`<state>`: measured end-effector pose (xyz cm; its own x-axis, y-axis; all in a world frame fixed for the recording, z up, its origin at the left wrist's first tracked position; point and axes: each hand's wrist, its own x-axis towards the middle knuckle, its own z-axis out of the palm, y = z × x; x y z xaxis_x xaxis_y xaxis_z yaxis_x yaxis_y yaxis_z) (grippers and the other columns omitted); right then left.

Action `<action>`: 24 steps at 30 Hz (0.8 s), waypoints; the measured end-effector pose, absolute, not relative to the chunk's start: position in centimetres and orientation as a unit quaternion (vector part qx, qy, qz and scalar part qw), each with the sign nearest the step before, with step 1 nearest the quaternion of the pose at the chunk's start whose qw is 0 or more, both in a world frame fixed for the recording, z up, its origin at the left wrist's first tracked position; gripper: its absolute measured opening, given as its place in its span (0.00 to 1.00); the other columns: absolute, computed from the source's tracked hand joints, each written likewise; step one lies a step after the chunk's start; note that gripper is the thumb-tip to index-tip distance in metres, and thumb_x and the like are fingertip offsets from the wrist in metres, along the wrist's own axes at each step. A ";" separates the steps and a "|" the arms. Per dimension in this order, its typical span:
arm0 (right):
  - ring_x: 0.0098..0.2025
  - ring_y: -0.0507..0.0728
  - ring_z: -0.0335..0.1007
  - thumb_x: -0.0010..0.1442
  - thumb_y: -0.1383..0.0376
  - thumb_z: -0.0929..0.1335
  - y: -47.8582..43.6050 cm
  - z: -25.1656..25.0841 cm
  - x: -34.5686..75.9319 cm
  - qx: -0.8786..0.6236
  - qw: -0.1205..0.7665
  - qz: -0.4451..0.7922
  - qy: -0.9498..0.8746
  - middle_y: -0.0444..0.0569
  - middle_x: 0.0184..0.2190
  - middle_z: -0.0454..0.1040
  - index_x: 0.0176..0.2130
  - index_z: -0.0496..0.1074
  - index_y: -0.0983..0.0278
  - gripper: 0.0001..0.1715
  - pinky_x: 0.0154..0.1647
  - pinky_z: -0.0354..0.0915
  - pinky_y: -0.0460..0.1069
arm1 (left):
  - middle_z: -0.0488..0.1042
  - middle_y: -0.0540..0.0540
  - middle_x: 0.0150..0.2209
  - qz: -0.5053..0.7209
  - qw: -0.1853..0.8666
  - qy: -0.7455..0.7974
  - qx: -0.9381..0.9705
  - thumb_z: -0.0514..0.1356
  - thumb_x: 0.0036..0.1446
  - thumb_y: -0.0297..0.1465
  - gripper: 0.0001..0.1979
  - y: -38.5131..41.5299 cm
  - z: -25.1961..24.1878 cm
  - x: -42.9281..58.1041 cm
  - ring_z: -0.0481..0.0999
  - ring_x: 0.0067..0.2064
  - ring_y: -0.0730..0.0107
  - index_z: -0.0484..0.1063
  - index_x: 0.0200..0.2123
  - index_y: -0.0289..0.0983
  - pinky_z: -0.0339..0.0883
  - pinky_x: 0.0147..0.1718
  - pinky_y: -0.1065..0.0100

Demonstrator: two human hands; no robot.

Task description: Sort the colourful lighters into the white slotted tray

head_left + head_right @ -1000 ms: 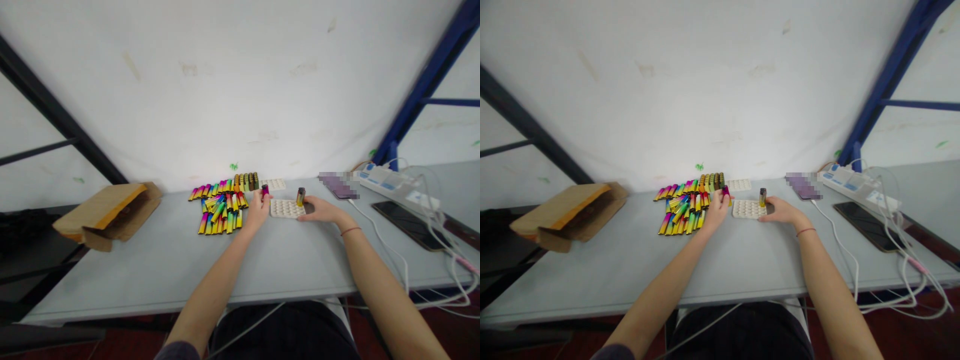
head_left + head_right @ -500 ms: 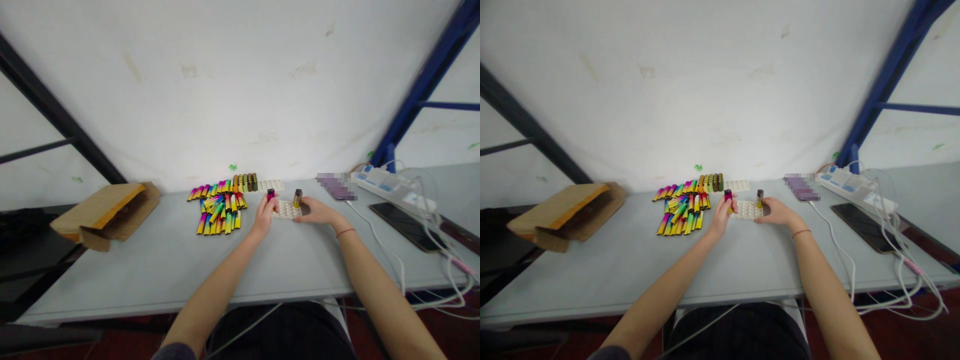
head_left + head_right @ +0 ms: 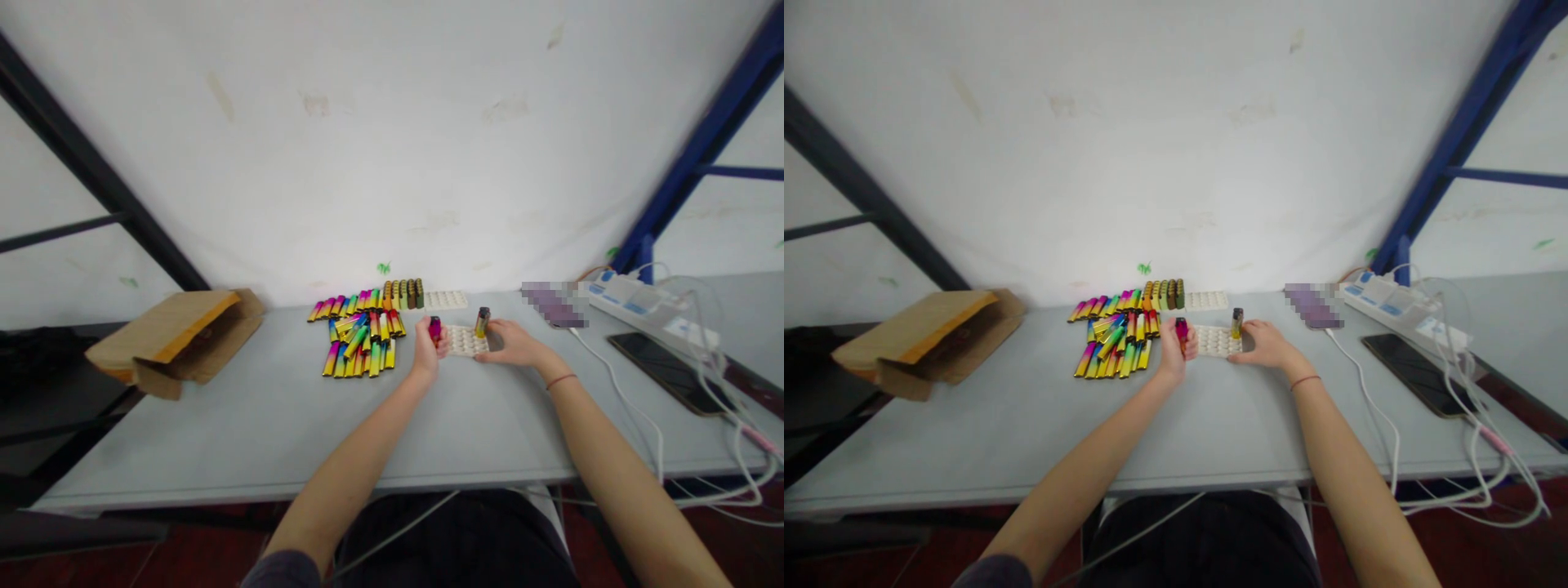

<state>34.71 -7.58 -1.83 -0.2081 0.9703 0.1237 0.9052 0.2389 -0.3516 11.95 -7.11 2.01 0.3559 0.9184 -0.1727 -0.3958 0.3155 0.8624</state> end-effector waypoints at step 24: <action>0.58 0.76 0.73 0.54 0.44 0.75 -7.5 -2.1 34.9 -0.608 0.148 0.080 -0.776 0.68 0.56 0.77 0.53 0.77 0.69 0.39 0.63 0.65 0.64 | 0.47 0.56 0.14 0.502 0.738 0.358 0.273 0.45 0.66 0.49 0.28 -6.7 2.7 11.7 0.42 0.15 0.80 0.52 0.18 0.40 0.36 0.15 0.75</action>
<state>34.85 -7.51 -2.14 -0.2162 0.9673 0.1329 0.9200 0.2474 -0.3039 11.65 -6.70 2.65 0.2387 0.9371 -0.2548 -0.5467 0.3465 0.7623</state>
